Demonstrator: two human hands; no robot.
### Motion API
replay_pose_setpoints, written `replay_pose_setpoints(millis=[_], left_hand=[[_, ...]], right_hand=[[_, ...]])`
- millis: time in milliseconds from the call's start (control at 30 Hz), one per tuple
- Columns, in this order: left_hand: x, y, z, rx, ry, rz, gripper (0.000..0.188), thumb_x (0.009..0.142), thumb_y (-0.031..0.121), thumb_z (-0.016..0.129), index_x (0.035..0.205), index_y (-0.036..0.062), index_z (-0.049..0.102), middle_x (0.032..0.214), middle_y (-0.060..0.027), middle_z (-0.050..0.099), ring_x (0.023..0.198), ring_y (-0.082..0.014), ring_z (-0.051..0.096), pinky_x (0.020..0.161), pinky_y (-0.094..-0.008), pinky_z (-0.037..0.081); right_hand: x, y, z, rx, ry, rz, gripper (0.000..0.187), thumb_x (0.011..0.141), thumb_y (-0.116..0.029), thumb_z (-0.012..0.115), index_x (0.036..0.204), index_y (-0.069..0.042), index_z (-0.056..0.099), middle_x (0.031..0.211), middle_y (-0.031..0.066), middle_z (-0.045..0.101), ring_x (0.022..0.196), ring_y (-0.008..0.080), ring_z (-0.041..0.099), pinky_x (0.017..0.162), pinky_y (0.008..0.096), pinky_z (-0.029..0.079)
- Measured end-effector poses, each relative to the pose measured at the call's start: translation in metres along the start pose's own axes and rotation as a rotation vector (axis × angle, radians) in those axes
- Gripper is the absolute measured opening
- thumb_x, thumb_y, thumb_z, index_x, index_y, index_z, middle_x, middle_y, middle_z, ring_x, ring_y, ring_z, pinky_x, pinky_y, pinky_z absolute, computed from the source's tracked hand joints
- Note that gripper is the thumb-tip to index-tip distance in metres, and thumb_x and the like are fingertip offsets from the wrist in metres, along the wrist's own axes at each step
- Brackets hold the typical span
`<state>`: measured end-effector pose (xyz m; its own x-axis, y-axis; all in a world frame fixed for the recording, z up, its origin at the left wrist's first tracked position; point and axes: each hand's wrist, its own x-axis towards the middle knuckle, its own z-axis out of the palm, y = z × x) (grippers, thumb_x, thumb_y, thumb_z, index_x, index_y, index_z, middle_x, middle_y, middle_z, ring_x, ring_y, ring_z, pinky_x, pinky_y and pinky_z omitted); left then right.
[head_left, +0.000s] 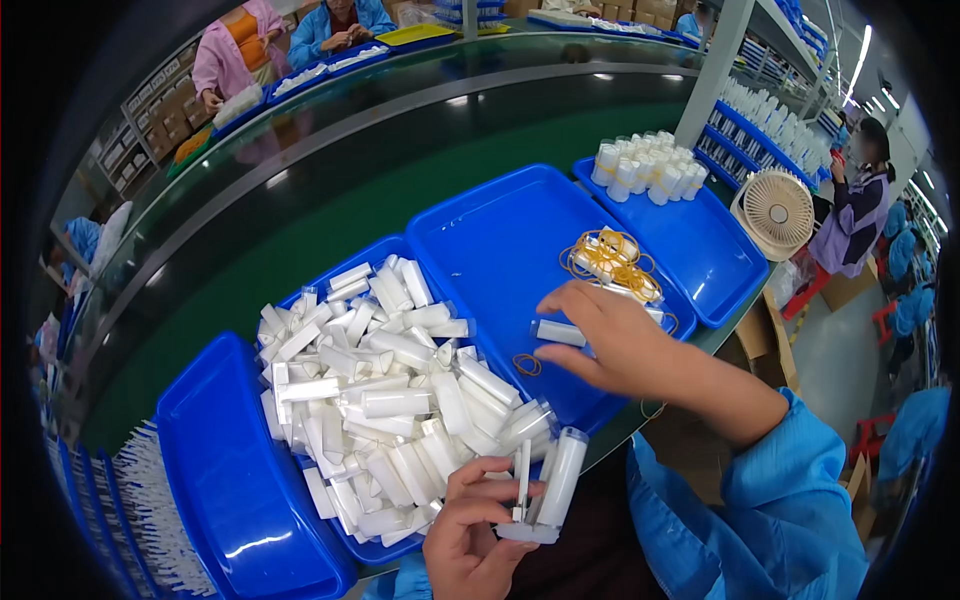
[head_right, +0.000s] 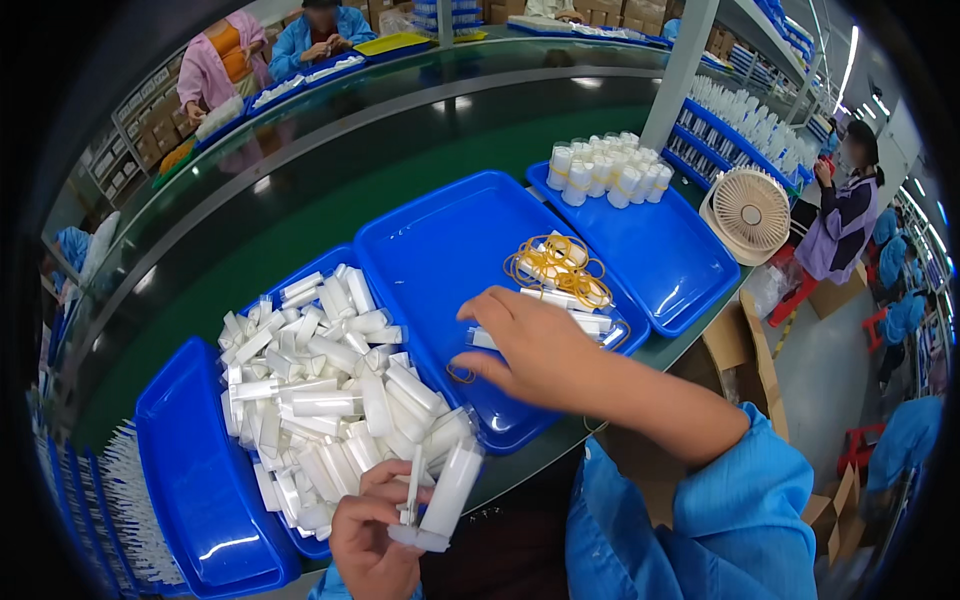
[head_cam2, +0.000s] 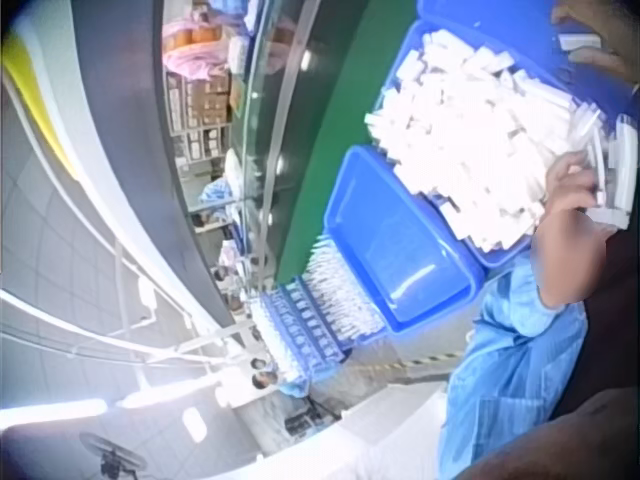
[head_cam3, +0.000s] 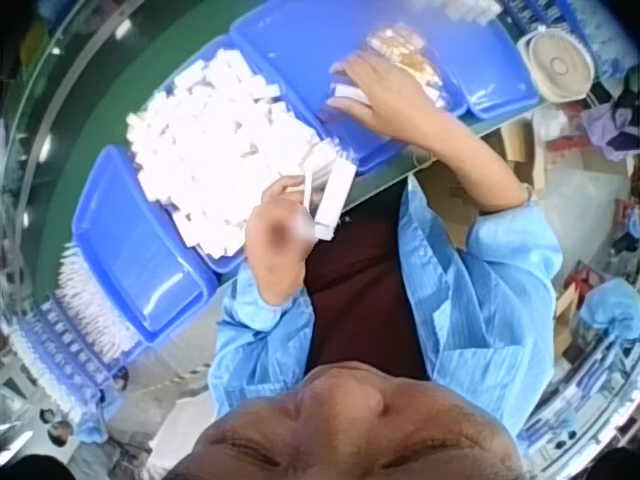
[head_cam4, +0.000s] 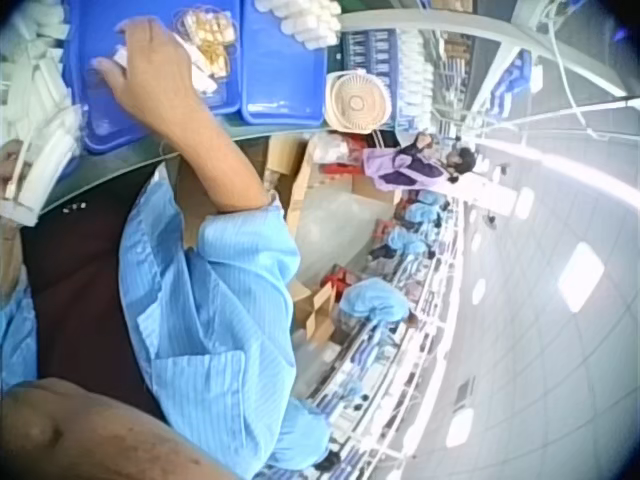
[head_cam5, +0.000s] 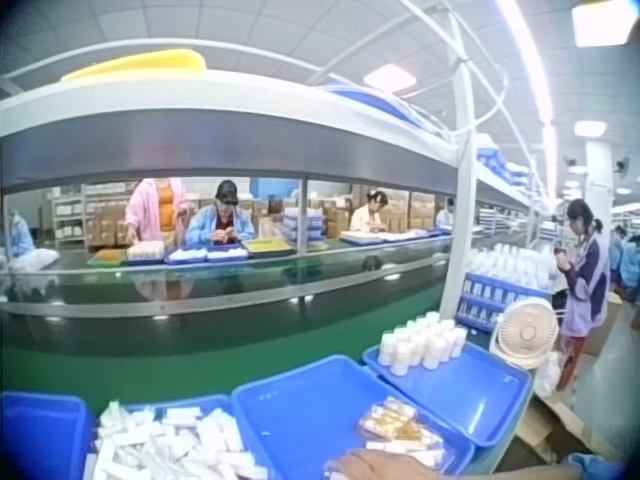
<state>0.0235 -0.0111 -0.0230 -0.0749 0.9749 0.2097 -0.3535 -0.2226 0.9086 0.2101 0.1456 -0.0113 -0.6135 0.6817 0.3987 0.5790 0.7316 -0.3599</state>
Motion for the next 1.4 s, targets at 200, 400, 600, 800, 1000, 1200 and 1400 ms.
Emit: replay_pose_setpoints(millis=[200, 400, 600, 800, 1000, 1200, 1400], left_hand=[[0.002, 0.004, -0.006, 0.358, -0.102, 0.232, 0.021, 0.074, 0.009, 0.072, 0.088, 0.0062, 0.057, 0.089, -0.0097, 0.063, 0.102, -0.0305, 0.050, 0.091, -0.0453, 0.037], [0.010, -0.003, -0.013, 0.627, -0.185, 0.426, 0.015, 0.072, 0.009, 0.072, 0.084, 0.0072, 0.064, 0.089, -0.0102, 0.062, 0.087, -0.0276, 0.057, 0.086, -0.0424, 0.038], [0.004, -0.009, -0.015, 0.626, -0.237, 0.318, 0.016, 0.070, 0.009, 0.073, 0.084, 0.0110, 0.067, 0.107, -0.0117, 0.059, 0.086, -0.0249, 0.058, 0.089, -0.0418, 0.035], [0.013, 0.008, -0.002, 0.682, -0.178, 0.364, 0.009, 0.073, 0.006, 0.069, 0.080, 0.0072, 0.065, 0.079, -0.0076, 0.066, 0.075, -0.0222, 0.062, 0.084, -0.0421, 0.038], [0.013, 0.006, -0.003, 0.707, -0.216, 0.374, 0.007, 0.074, 0.008, 0.068, 0.080, 0.0071, 0.065, 0.078, -0.0075, 0.066, 0.075, -0.0215, 0.061, 0.084, -0.0416, 0.038], [0.018, 0.000, -0.001, 0.661, -0.276, 0.329, 0.006, 0.074, 0.007, 0.067, 0.079, 0.0076, 0.064, 0.076, -0.0063, 0.066, 0.073, -0.0207, 0.060, 0.084, -0.0413, 0.037], [0.017, 0.002, 0.004, 0.668, -0.342, 0.436, 0.009, 0.073, 0.005, 0.067, 0.080, 0.0087, 0.064, 0.076, -0.0046, 0.065, 0.074, -0.0208, 0.059, 0.084, -0.0410, 0.036]], right_hand=[[0.005, 0.021, 0.014, -0.343, -0.355, 0.199, 0.047, 0.072, -0.004, 0.062, 0.116, -0.002, 0.046, 0.084, 0.0151, 0.058, 0.074, 0.0309, 0.061, 0.062, 0.0406, 0.049], [0.006, -0.017, -0.013, 1.437, -0.138, 0.596, 0.062, 0.081, -0.009, 0.059, 0.136, -0.007, 0.028, 0.084, 0.0071, 0.053, 0.067, 0.0118, 0.052, 0.056, 0.0249, 0.043], [-0.003, -0.034, -0.012, 1.775, -0.267, 0.566, 0.069, 0.084, -0.010, 0.057, 0.141, -0.005, 0.019, 0.093, 0.0103, 0.052, 0.082, 0.0119, 0.051, 0.066, 0.0229, 0.042], [-0.015, -0.033, -0.006, 1.699, -0.236, 0.522, 0.050, 0.086, -0.009, 0.057, 0.130, -0.005, 0.034, 0.097, 0.0071, 0.054, 0.084, 0.0097, 0.053, 0.066, 0.0231, 0.043], [-0.023, -0.024, -0.010, 1.507, -0.264, 0.337, 0.024, 0.089, -0.014, 0.055, 0.108, -0.006, 0.043, 0.095, 0.0047, 0.054, 0.088, 0.0122, 0.052, 0.069, 0.0279, 0.044], [-0.025, -0.032, -0.036, 0.671, -0.422, 0.317, 0.020, 0.094, -0.025, 0.047, 0.102, -0.008, 0.043, 0.091, 0.0032, 0.053, 0.083, 0.0119, 0.050, 0.073, 0.0271, 0.041], [-0.039, -0.028, -0.033, 1.177, -0.424, 0.421, 0.023, 0.097, -0.028, 0.040, 0.101, -0.006, 0.042, 0.082, 0.0026, 0.049, 0.076, 0.0099, 0.047, 0.068, 0.0249, 0.039]])
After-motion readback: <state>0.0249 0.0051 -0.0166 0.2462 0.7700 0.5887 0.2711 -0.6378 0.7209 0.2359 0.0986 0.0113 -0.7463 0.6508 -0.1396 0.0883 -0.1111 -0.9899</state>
